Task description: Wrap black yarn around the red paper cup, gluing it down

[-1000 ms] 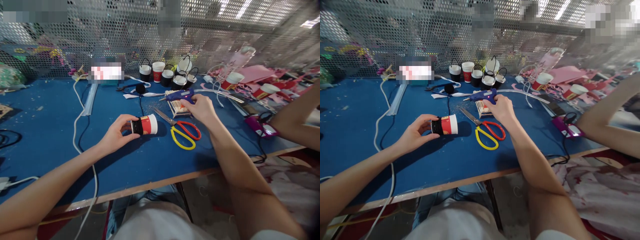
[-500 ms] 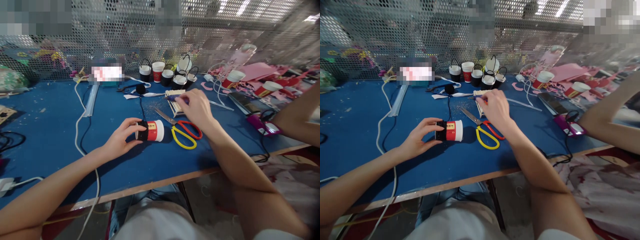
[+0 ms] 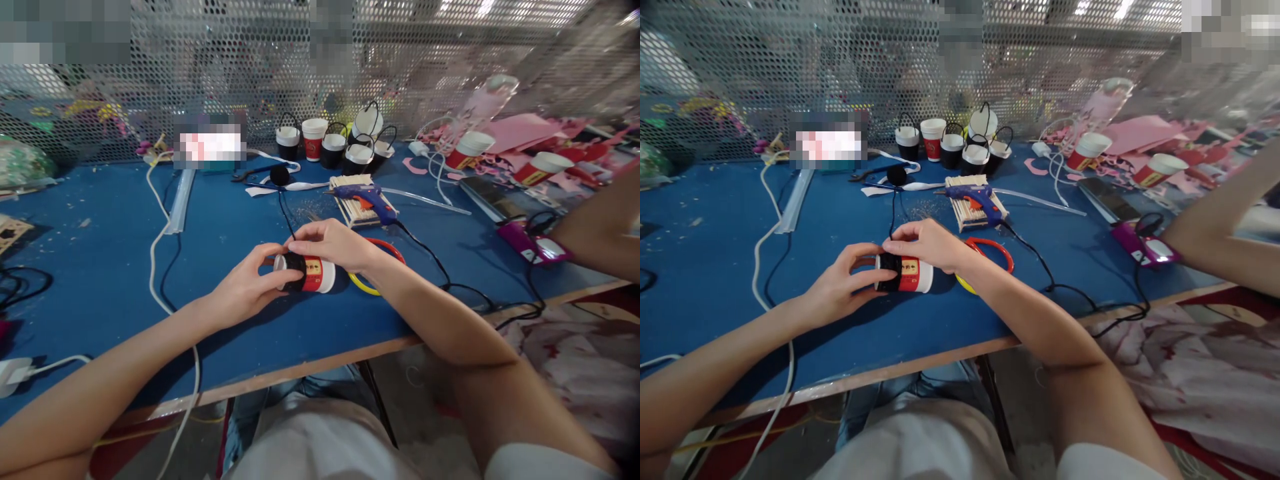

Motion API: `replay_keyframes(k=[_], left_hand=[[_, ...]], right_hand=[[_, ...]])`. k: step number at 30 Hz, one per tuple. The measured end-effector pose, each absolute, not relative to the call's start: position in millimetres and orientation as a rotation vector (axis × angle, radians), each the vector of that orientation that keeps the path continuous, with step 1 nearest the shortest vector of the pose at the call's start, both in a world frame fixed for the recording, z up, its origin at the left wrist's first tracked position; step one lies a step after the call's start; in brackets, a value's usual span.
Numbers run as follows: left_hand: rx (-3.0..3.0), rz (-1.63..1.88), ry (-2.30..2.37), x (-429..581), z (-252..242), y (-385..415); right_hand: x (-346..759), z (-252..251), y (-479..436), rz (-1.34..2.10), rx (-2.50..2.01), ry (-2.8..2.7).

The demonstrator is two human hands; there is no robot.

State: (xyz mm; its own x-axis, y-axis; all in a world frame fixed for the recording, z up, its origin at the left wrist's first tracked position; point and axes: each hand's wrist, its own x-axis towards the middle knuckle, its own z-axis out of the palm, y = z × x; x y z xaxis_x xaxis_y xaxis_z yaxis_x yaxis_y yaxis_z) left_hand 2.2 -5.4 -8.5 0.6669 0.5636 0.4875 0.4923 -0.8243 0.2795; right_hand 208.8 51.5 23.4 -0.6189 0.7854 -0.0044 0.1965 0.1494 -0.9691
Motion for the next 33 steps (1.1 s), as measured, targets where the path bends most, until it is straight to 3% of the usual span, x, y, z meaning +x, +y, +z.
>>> replay_keyframes(k=[15,33], left_hand=[[1.896,0.854,0.982,5.4,-6.8,-4.4],[2.235,0.898,0.874,6.4,-1.1,-6.3]], right_hand=[[222.1,28.2,55.1,1.09,-0.895,-1.753],[209.8,23.7,57.6,0.974,-0.973,-1.95]])
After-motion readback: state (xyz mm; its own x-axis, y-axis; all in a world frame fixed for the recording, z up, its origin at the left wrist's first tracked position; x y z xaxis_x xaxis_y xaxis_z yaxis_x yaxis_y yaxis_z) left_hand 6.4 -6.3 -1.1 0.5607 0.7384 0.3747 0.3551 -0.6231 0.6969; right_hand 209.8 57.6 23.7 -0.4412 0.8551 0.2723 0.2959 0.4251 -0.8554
